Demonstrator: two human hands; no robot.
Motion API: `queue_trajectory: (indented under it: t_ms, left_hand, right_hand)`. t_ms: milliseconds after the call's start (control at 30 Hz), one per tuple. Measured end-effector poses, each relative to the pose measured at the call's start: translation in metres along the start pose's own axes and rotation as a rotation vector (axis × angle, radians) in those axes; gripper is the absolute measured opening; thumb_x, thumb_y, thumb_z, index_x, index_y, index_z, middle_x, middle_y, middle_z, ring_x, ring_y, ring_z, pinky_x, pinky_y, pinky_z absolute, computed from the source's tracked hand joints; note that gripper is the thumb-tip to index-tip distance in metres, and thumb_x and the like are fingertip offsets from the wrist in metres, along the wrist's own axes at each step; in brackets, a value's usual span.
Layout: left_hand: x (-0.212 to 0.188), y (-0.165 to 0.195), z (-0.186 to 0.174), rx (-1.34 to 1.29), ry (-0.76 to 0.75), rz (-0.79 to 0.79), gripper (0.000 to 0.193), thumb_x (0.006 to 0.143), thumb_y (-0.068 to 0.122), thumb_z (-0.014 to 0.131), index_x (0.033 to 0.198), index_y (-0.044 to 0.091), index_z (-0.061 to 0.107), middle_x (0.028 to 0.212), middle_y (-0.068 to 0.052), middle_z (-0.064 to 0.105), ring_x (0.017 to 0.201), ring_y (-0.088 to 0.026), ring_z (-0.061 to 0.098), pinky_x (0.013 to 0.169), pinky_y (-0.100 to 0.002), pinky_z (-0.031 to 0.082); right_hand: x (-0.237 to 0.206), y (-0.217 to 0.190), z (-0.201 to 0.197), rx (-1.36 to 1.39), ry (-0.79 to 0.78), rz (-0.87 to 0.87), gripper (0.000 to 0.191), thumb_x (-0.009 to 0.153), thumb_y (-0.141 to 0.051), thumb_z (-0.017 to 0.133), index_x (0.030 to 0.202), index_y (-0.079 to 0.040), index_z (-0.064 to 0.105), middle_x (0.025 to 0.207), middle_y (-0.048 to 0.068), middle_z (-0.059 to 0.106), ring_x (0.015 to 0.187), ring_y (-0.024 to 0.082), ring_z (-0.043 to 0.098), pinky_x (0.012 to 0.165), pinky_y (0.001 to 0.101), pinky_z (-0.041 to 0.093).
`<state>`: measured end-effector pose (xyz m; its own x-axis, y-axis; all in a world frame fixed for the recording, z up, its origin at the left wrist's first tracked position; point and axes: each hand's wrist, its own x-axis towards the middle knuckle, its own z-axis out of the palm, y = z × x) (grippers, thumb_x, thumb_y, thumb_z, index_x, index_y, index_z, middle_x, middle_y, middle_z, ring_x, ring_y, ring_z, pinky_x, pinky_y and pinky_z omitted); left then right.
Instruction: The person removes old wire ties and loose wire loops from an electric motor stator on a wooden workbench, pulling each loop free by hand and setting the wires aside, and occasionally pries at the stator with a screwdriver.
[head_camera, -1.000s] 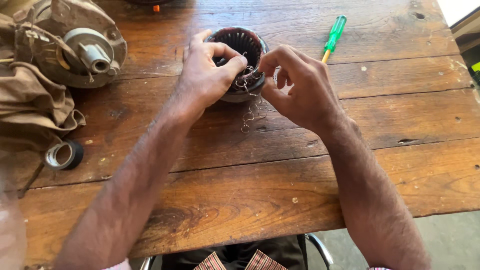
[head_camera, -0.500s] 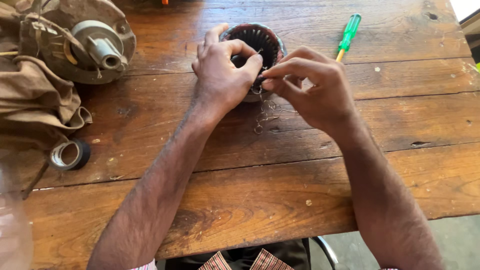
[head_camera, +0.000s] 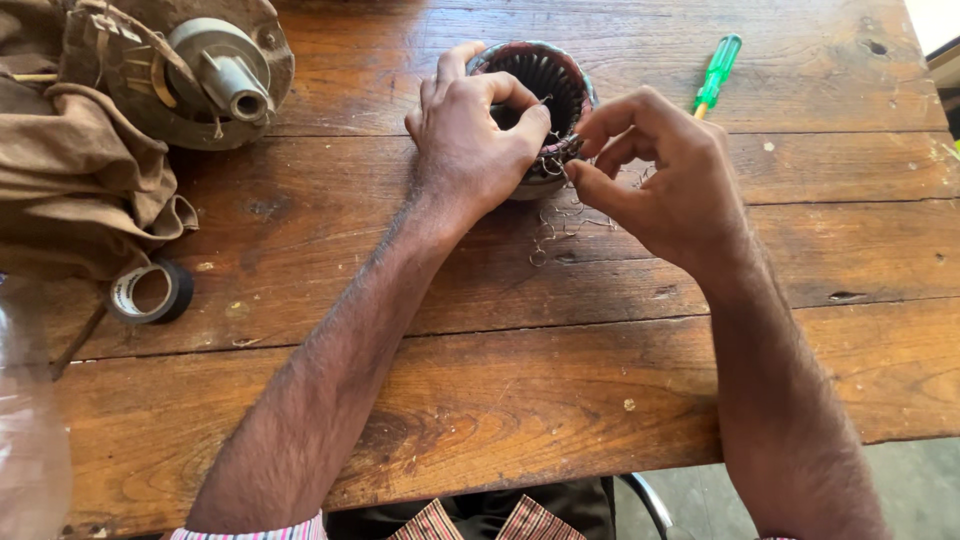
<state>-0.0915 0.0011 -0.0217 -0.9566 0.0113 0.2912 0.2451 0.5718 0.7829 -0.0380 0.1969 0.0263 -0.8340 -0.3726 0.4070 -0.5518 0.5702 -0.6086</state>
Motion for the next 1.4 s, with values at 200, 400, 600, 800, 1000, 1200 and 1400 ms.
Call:
queue_trajectory:
  t_ms: [200, 400, 600, 800, 1000, 1200, 1400]
  left_hand:
    - [0.000, 0.000, 0.001, 0.003, 0.010, 0.005, 0.013, 0.078, 0.032, 0.078, 0.082, 0.020, 0.081, 0.145, -0.015, 0.049, 0.137, -0.033, 0.043, 0.111, -0.061, 0.027]
    - [0.000, -0.002, 0.002, -0.003, 0.020, 0.004, 0.013, 0.078, 0.032, 0.078, 0.081, 0.020, 0.081, 0.145, -0.015, 0.049, 0.136, -0.034, 0.044, 0.111, -0.061, 0.027]
    - [0.000, -0.003, 0.004, 0.008, 0.024, 0.017, 0.013, 0.077, 0.031, 0.077, 0.081, 0.020, 0.081, 0.144, -0.016, 0.049, 0.135, -0.034, 0.045, 0.111, -0.061, 0.028]
    - [-0.001, -0.004, 0.006, 0.009, 0.037, 0.023, 0.014, 0.076, 0.032, 0.078, 0.080, 0.019, 0.081, 0.143, -0.017, 0.049, 0.135, -0.034, 0.045, 0.110, -0.062, 0.028]
    - [-0.001, -0.002, 0.002, 0.005, 0.018, 0.016, 0.016, 0.078, 0.034, 0.077, 0.083, 0.019, 0.081, 0.144, -0.015, 0.051, 0.134, -0.034, 0.046, 0.111, -0.060, 0.029]
    - [0.000, 0.004, -0.002, 0.004, 0.005, -0.005, 0.019, 0.075, 0.037, 0.079, 0.080, 0.019, 0.082, 0.144, -0.014, 0.050, 0.135, -0.034, 0.045, 0.112, -0.060, 0.029]
    - [0.004, 0.002, -0.010, -0.023, -0.126, -0.037, 0.023, 0.073, 0.041, 0.080, 0.090, 0.027, 0.086, 0.150, -0.017, 0.040, 0.140, -0.036, 0.035, 0.112, -0.065, 0.017]
  right_hand:
    - [-0.001, -0.009, 0.001, -0.206, 0.043, -0.121, 0.013, 0.094, -0.005, 0.084, 0.102, -0.001, 0.074, 0.099, 0.011, 0.075, 0.088, 0.015, 0.076, 0.076, 0.0271, 0.063]
    - [-0.008, -0.014, 0.007, -0.350, 0.089, -0.134, 0.009, 0.100, -0.005, 0.081, 0.107, -0.002, 0.077, 0.103, 0.010, 0.075, 0.090, 0.016, 0.077, 0.078, 0.0272, 0.064]
    - [-0.011, -0.012, 0.016, -0.440, 0.142, -0.163, 0.008, 0.100, -0.007, 0.083, 0.101, -0.001, 0.077, 0.096, 0.010, 0.075, 0.083, 0.014, 0.076, 0.071, 0.0272, 0.064]
    - [-0.011, -0.001, 0.023, -0.496, 0.139, -0.200, 0.010, 0.099, -0.006, 0.082, 0.100, -0.002, 0.073, 0.099, 0.008, 0.072, 0.082, 0.014, 0.075, 0.071, 0.0267, 0.064]
    - [-0.007, 0.006, 0.008, -0.477, 0.058, -0.125, 0.014, 0.090, -0.007, 0.084, 0.095, -0.004, 0.071, 0.094, 0.008, 0.070, 0.079, 0.016, 0.072, 0.070, 0.0319, 0.062]
    - [-0.004, -0.006, -0.001, -0.385, 0.005, -0.068, 0.022, 0.087, -0.008, 0.083, 0.103, -0.003, 0.070, 0.098, 0.009, 0.071, 0.084, 0.017, 0.072, 0.076, 0.0333, 0.062]
    - [-0.003, -0.015, -0.003, -0.330, -0.045, -0.045, 0.022, 0.089, -0.008, 0.082, 0.108, -0.001, 0.070, 0.101, 0.010, 0.073, 0.085, 0.018, 0.073, 0.074, 0.0331, 0.062]
